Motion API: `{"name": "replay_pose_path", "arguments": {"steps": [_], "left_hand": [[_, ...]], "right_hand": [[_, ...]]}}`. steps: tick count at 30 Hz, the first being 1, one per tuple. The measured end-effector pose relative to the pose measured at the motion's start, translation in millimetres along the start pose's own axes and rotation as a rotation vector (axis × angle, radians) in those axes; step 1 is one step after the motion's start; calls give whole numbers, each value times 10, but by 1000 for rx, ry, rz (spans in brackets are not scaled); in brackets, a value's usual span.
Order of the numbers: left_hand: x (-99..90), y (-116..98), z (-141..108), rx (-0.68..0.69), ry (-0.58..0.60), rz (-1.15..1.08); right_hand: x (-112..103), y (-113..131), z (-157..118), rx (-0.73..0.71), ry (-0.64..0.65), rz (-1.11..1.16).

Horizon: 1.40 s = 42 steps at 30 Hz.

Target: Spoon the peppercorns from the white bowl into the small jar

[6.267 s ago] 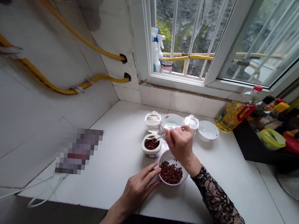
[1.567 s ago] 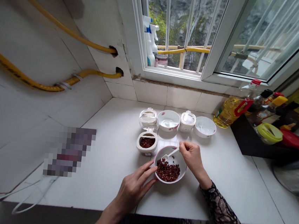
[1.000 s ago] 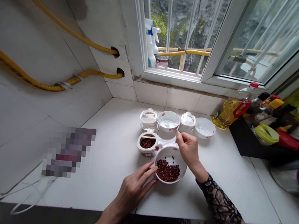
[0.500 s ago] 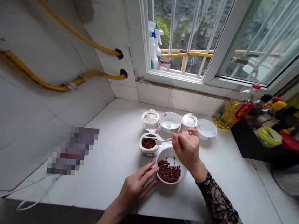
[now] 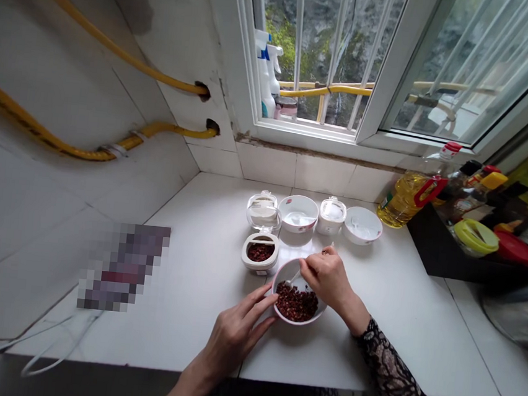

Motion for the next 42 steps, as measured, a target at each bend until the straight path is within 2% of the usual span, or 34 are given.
{"name": "replay_pose_path", "arguments": {"steps": [7,14,28,31,33,37,42], "left_hand": [[17,8,0,-8,15,-4],[24,12,-3,-6,27,-2],[20,10,-2,0,4,-7],[16,14,-3,-1,4,-6],[14,18,-2,-8,6,-6],[11,5,4,-3,4,4],[6,-3,15,-3,-11,12]], "right_hand": [[-39,-360,-97,266,-11,253],[84,-599,-198,503,1,607],[168,-740,-238,628,-43,773],[8,-676,-86,571,-114,704],[-159,-559,68,490,-175,580],[-436,-121,360,238,-303,213],[-340,537,504,-161,-269,-168]]}}
Point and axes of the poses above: each hand's wrist, its own z-axis towards the middle knuckle, its own x-axis out of the palm, y = z × x, the point moved 10 cm from there along z, towards the middle knuckle, and after that the axes turned 9 degrees about y, right-handed, at the moved point
